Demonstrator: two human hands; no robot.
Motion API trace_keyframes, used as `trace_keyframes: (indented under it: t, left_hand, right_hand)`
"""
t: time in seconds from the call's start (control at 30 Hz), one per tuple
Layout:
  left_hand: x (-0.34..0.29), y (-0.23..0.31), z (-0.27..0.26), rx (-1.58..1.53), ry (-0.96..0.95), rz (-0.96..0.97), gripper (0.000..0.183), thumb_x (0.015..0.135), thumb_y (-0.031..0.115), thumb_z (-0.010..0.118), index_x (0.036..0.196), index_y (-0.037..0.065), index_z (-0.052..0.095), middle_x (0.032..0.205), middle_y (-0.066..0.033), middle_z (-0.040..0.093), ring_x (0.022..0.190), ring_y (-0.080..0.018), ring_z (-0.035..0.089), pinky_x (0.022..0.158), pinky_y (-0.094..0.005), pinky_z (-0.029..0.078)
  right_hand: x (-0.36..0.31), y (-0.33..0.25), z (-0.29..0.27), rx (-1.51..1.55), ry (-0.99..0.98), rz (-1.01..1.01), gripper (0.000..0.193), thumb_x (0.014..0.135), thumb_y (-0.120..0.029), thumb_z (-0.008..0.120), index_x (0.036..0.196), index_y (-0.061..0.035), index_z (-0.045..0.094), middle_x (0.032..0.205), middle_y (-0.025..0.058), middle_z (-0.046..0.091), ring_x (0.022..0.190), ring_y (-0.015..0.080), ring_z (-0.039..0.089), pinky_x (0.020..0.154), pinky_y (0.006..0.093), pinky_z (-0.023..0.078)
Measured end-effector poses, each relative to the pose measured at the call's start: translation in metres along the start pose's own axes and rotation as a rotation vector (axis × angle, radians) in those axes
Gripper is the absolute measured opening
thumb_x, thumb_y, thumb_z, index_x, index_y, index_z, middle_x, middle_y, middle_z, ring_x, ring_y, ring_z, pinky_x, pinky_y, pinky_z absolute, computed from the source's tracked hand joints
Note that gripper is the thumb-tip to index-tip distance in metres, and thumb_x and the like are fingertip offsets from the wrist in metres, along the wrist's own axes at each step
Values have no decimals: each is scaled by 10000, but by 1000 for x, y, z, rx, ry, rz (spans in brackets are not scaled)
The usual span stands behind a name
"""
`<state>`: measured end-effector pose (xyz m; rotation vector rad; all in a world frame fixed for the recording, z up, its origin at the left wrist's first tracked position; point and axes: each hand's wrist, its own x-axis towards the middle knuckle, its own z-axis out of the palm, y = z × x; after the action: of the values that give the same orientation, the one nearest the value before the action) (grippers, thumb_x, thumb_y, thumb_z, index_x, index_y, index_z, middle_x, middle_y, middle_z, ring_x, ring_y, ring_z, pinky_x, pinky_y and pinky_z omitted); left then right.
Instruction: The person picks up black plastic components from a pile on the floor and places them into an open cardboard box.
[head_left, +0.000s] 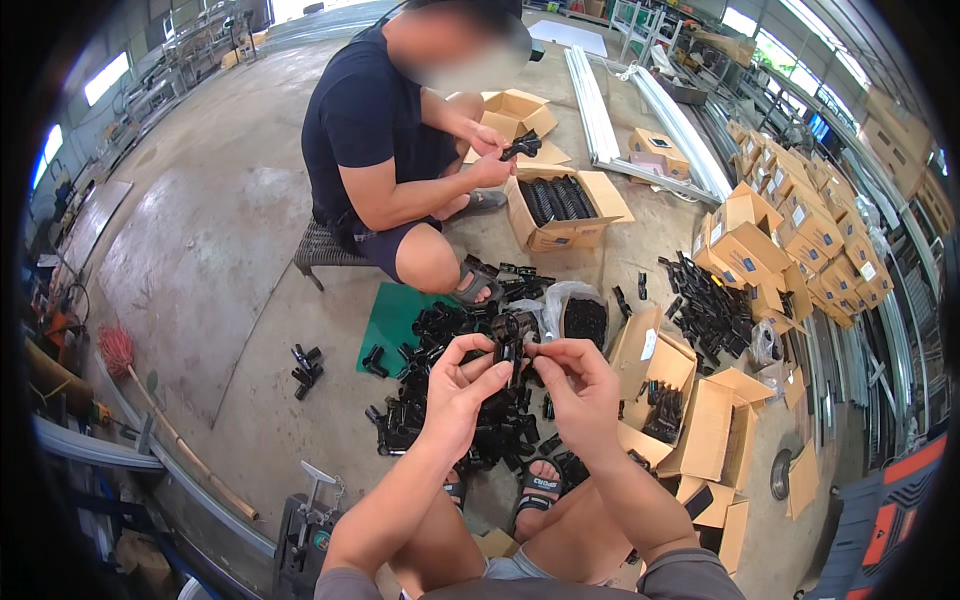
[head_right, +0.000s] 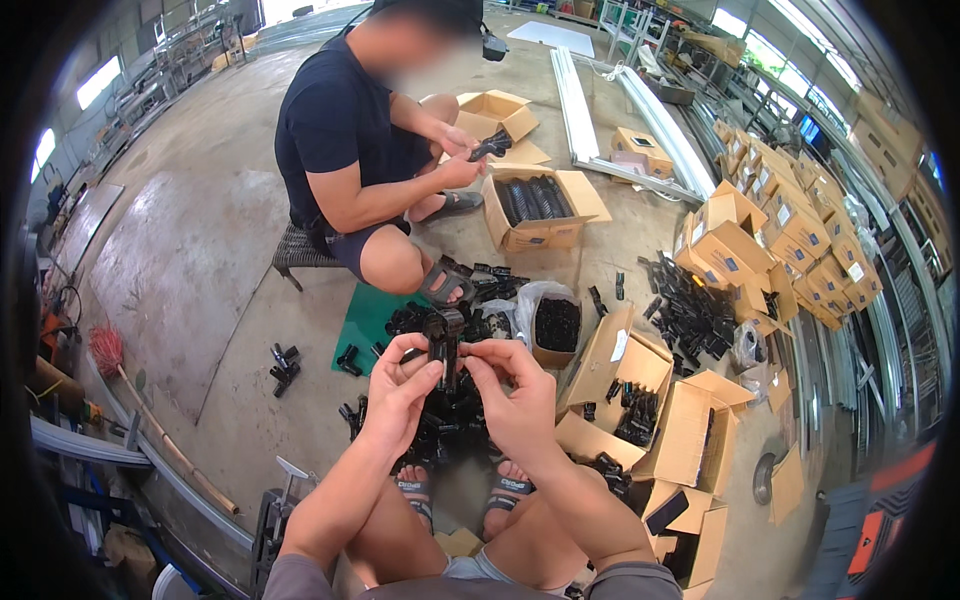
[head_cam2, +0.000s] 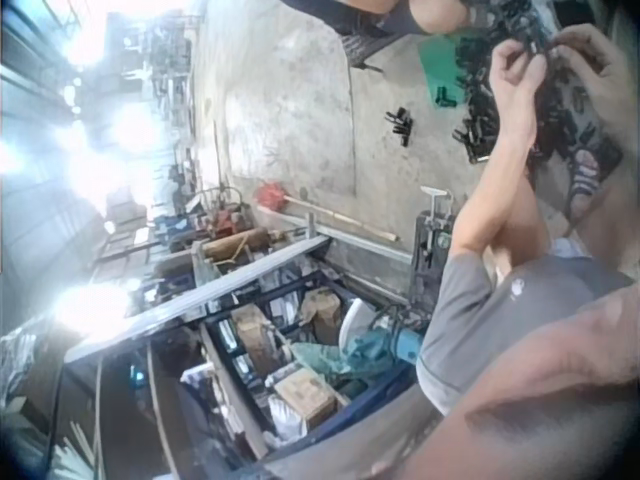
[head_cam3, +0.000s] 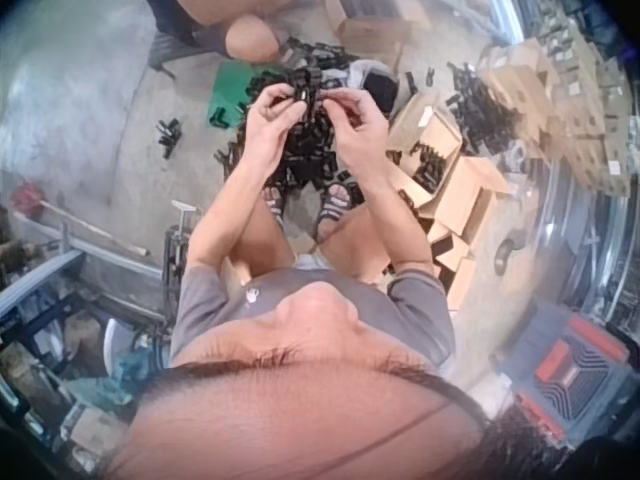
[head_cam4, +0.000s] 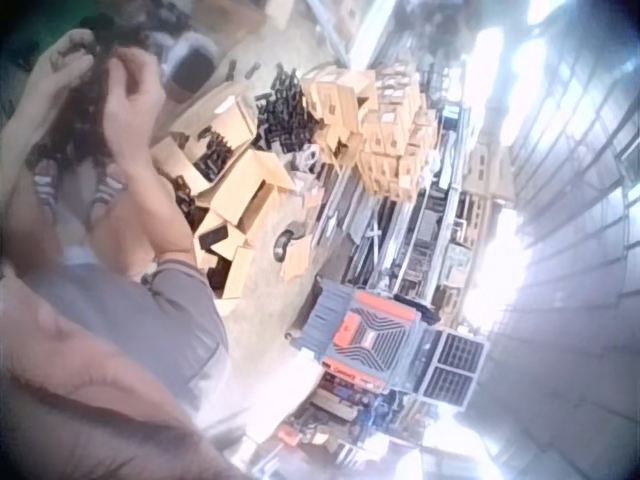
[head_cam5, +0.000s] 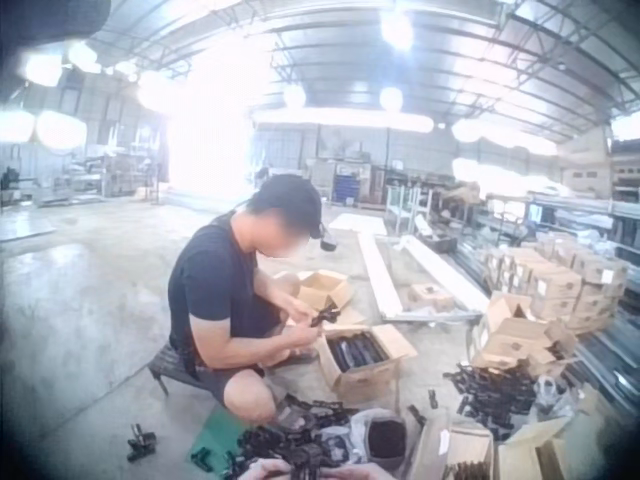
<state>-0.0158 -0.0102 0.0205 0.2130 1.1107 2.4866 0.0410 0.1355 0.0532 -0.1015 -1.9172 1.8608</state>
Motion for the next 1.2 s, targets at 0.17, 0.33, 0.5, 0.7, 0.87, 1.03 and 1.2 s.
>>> trace_keyframes:
  t: [0.17,0.33,0.5,0.7,0.87,1.03,1.2]
  left_hand:
    - [-9,-2,14,-14,59,0,329,914,-4,724,1176,54,535,1091,-105,728,947,-105,666,867,-259,532]
    - [-10,-6,17,-34,35,0,339,907,-6,735,1173,60,537,1094,-101,731,937,-102,668,864,-260,534]
    - [-9,-9,21,-5,35,1,351,898,-7,749,1169,63,539,1101,-105,733,968,-104,672,872,-262,534]
    - [-4,-14,16,1,21,-12,353,895,-2,756,1165,64,538,1125,-120,730,993,-114,671,893,-267,533]
    - [-3,-12,17,41,2,-8,347,900,-14,748,1163,57,533,1133,-127,727,1012,-118,673,901,-275,541]
    - [-2,-15,15,94,-26,10,347,904,-38,734,1168,48,527,1139,-138,723,1021,-128,677,905,-276,553]
    - [-1,-16,14,113,-30,14,345,907,-36,733,1170,46,525,1139,-141,721,1023,-129,677,905,-272,552]
  right_hand:
    - [-7,3,7,-114,117,-114,72,930,11,699,1001,17,683,1056,114,759,916,131,701,822,261,549]
    - [0,15,-2,-278,142,-280,86,884,2,749,960,-13,713,998,93,745,827,127,636,716,269,503]
    - [-4,23,-9,-167,114,-228,135,874,78,732,986,17,689,991,78,687,833,104,592,753,249,473]
    - [-2,21,-13,-202,122,-235,124,843,26,782,957,-5,742,936,86,738,836,134,660,743,270,523]
    - [-3,23,-22,-186,82,-175,145,841,41,775,979,1,749,919,87,738,778,142,667,713,263,526]
    - [0,18,-23,-212,96,-198,172,834,32,778,1001,5,752,854,82,716,717,138,648,673,261,515]
    - [1,16,-26,-298,64,-197,184,831,16,785,1011,2,750,849,90,713,704,132,642,655,262,509]
